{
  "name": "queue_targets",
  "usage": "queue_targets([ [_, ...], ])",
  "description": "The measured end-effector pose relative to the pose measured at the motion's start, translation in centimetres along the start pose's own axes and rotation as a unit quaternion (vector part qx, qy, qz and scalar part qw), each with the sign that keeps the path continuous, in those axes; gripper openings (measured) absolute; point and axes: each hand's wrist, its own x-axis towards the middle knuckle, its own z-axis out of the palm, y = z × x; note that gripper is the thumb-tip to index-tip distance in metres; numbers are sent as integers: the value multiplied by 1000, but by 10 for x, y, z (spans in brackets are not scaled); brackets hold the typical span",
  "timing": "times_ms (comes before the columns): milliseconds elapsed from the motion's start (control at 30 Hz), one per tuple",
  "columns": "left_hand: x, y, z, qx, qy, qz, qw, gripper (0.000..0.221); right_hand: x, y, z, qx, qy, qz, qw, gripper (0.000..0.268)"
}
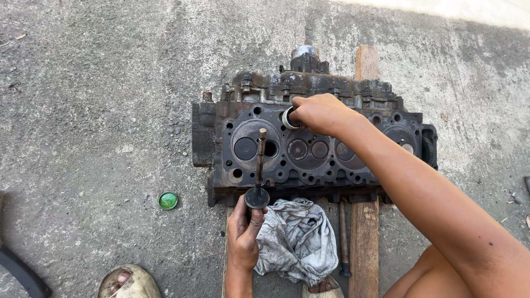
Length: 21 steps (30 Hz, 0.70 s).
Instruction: Cleaning and inspecting valves on an engine cylinder head using a cloth and a manual tool
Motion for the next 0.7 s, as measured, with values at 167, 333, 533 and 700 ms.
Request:
queue_targets([
  [167, 0, 3, 0, 10, -4, 4, 1000, 45, 4, 2, 0, -13, 0, -6, 1000, 11],
  [333, 0, 2, -1, 10, -6, 9, 1000, 45, 5, -1, -10, -31, -29, -9, 999, 14],
  [533, 1, 4, -1, 16, -4, 6, 1000, 43, 7, -5, -18, -60, -43, -3, 997, 16],
  [700, 1, 1, -1, 17, -6, 21, 1000, 44, 11, -2, -19, -72, -12, -28, 997, 9],
])
